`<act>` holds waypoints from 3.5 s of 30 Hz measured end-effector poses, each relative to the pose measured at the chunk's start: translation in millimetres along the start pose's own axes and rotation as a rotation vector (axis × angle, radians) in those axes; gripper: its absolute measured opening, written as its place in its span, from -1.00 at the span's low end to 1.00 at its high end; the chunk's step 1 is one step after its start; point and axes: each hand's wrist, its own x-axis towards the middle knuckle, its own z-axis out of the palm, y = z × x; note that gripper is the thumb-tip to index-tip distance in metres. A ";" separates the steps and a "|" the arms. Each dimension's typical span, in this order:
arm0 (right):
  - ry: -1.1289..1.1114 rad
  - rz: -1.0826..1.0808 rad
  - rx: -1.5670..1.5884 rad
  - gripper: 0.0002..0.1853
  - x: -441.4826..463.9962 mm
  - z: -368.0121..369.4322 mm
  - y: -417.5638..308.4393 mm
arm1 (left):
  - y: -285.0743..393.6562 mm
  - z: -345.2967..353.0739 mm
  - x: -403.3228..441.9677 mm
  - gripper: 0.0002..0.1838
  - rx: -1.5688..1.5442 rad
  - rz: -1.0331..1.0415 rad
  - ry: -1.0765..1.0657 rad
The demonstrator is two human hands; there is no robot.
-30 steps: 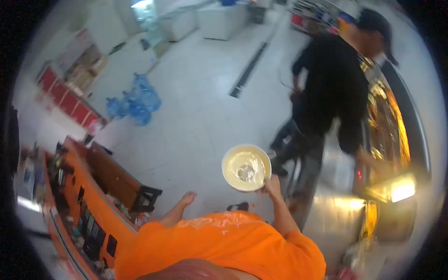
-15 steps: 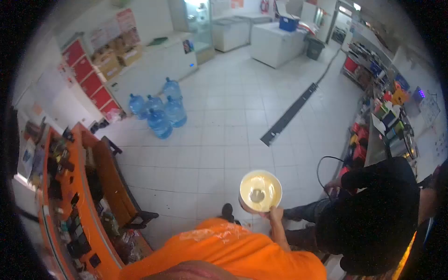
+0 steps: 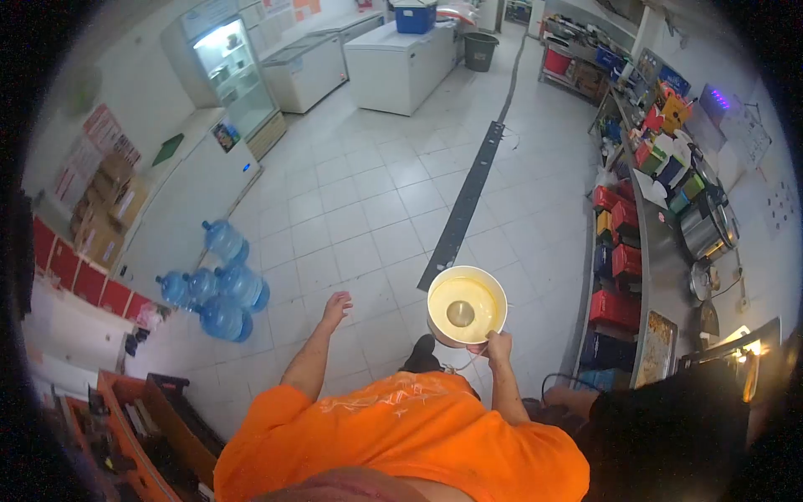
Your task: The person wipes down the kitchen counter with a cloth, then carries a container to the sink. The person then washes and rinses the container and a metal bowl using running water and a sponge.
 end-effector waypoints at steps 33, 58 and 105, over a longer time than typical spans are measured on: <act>0.186 -0.023 0.221 -0.67 905.7 339.1 -509.6 | 496.9 496.9 1038.2 -0.51 0.304 0.334 -0.532; 0.310 -0.003 0.252 -0.62 1639.0 491.7 -992.6 | 715.3 792.7 1805.0 -0.52 0.847 0.010 -0.314; 0.087 0.020 0.080 -0.54 3145.1 502.6 -1995.0 | 1279.3 1841.0 2922.5 -0.58 1.204 0.117 -0.714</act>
